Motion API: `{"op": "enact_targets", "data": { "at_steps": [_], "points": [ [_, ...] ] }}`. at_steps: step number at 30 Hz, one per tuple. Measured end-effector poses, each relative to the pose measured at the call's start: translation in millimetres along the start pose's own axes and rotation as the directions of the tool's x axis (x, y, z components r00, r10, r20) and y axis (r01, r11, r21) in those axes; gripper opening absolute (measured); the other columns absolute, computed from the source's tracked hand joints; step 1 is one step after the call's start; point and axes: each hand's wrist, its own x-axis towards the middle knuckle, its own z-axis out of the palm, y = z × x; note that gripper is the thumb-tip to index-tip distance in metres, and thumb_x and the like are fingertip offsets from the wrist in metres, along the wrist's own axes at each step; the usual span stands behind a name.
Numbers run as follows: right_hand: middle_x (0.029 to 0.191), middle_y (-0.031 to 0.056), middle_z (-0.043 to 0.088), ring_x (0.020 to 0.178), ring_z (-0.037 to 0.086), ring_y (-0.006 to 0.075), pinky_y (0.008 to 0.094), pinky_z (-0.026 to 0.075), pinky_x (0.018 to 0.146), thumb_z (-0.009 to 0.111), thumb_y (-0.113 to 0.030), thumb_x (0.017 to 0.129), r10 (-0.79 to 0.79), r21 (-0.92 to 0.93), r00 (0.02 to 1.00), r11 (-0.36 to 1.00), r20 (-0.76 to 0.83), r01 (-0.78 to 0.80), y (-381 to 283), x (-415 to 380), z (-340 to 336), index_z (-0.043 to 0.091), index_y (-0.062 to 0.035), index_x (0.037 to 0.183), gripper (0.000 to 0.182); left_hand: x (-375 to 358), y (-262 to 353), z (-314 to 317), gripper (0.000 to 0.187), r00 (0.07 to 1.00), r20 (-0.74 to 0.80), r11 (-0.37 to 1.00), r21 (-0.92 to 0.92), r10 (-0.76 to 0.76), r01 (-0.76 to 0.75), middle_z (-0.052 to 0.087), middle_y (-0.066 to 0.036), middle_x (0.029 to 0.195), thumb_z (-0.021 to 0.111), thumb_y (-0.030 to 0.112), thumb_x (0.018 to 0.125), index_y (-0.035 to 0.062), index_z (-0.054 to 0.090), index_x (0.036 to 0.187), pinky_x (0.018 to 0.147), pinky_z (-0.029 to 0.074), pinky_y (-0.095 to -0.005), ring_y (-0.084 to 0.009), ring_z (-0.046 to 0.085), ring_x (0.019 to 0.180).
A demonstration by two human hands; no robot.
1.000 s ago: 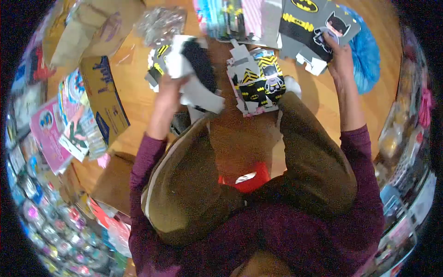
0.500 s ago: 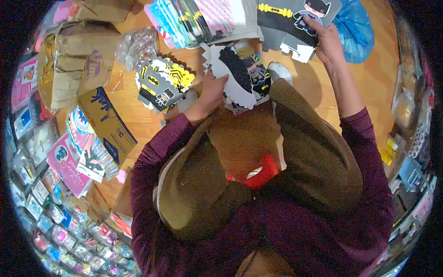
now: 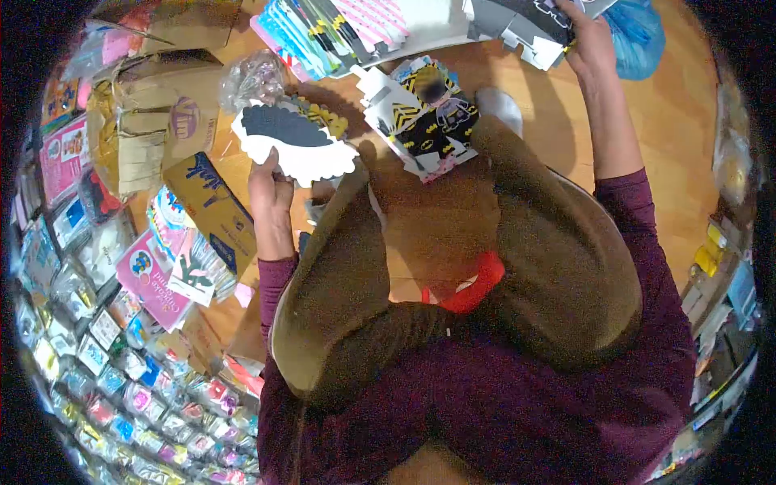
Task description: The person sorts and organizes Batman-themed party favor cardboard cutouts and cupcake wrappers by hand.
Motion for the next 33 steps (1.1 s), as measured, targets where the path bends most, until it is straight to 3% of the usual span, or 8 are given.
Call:
{"op": "enact_targets", "data": {
  "at_steps": [4, 8, 19, 22, 26, 28, 30, 33],
  "points": [
    [0.079, 0.0043, 0.060, 0.066, 0.058, 0.0138, 0.0271, 0.049, 0.061, 0.058, 0.000, 0.073, -0.021, 0.073, 1.000, 0.997, -0.004, 0.022, -7, -8, -3, 0.054, -0.0029, 0.093, 0.021, -11, -7, -3, 0.008, 0.990, -0.134, 0.999, 0.012, -0.041, 0.043, 0.054, -0.002, 0.078, 0.048, 0.005, 0.083, 0.0055, 0.048, 0.091, 0.047, 0.037, -0.0245, -0.0120, 0.052, 0.060],
    [0.079, 0.0036, 0.060, 0.066, 0.058, 0.0131, 0.0263, 0.049, 0.062, 0.058, 0.001, 0.073, -0.018, 0.135, 0.998, 0.991, -0.064, 0.026, -2, -13, -17, 0.053, -0.0043, 0.096, 0.025, -1, -30, 19, 0.019, 0.979, 0.134, 0.985, 0.104, -0.154, 0.141, 0.055, -0.005, 0.085, 0.048, 0.003, 0.081, 0.0029, 0.046, 0.101, 0.056, 0.045, -0.0262, -0.0136, 0.055, 0.077],
    [0.094, 0.0069, 0.059, 0.082, 0.058, 0.0171, 0.0299, 0.048, 0.071, 0.065, -0.005, 0.071, 0.051, 0.125, 0.989, 0.992, -0.140, -0.033, 37, -22, -69, 0.052, -0.0047, 0.100, 0.032, 12, -69, 120, 0.015, 0.929, 0.214, 0.853, 0.495, -0.302, 0.164, 0.056, -0.003, 0.072, 0.059, 0.008, 0.076, 0.0042, 0.050, 0.089, 0.048, 0.044, -0.0249, -0.0143, 0.055, 0.059],
    [0.092, 0.0090, 0.059, 0.081, 0.058, 0.0182, 0.0305, 0.048, 0.072, 0.061, -0.005, 0.074, 0.099, 0.088, 0.979, 0.993, -0.178, -0.084, 39, -12, -80, 0.053, -0.0013, 0.099, 0.027, 2, -95, 135, 0.022, 0.967, 0.039, 0.897, 0.385, -0.253, 0.219, 0.056, -0.004, 0.072, 0.061, 0.009, 0.075, 0.0022, 0.051, 0.093, 0.050, 0.045, -0.0286, -0.0169, 0.056, 0.062],
    [0.090, 0.0114, 0.059, 0.081, 0.058, 0.0203, 0.0322, 0.048, 0.074, 0.058, -0.006, 0.078, 0.190, 0.071, 0.968, 0.981, -0.164, -0.180, 31, -9, -81, 0.053, 0.0024, 0.098, 0.023, 33, -143, 102, 0.042, 0.953, 0.259, 0.285, 0.912, 0.154, -0.294, 0.059, -0.019, 0.080, 0.066, 0.021, 0.068, -0.0044, 0.047, 0.095, 0.062, 0.046, -0.0382, -0.0281, 0.059, 0.075],
    [0.092, 0.0113, 0.059, 0.079, 0.060, 0.0207, 0.0328, 0.050, 0.070, 0.060, -0.003, 0.074, 0.172, 0.090, 0.978, 0.983, -0.119, -0.162, 36, -2, -93, 0.049, 0.0014, 0.101, 0.029, 10, -106, 123, 0.045, 0.955, 0.279, 0.240, 0.925, 0.098, -0.294, 0.058, -0.022, 0.076, 0.066, 0.026, 0.067, -0.0056, 0.048, 0.093, 0.063, 0.045, -0.0394, -0.0328, 0.058, 0.072],
    [0.097, 0.0131, 0.057, 0.082, 0.059, 0.0213, 0.0319, 0.051, 0.069, 0.059, -0.002, 0.076, 0.165, 0.077, 0.977, 0.985, -0.134, -0.155, 35, -5, -92, 0.049, 0.0024, 0.103, 0.030, 16, -99, 109, 0.042, 0.930, 0.336, 0.236, 0.902, 0.147, -0.363, 0.058, -0.019, 0.069, 0.064, 0.029, 0.069, -0.0054, 0.048, 0.089, 0.060, 0.045, -0.0393, -0.0324, 0.058, 0.066],
    [0.097, 0.0129, 0.057, 0.081, 0.059, 0.0210, 0.0311, 0.051, 0.069, 0.059, -0.002, 0.076, 0.171, 0.089, 0.982, 0.982, -0.076, -0.165, 36, -6, -91, 0.050, 0.0021, 0.103, 0.029, 33, -84, 78, 0.038, 0.989, 0.139, 0.579, 0.810, -0.040, -0.090, 0.057, -0.016, 0.069, 0.064, 0.028, 0.071, -0.0017, 0.049, 0.090, 0.058, 0.046, -0.0339, -0.0259, 0.059, 0.064]
  ]
}}
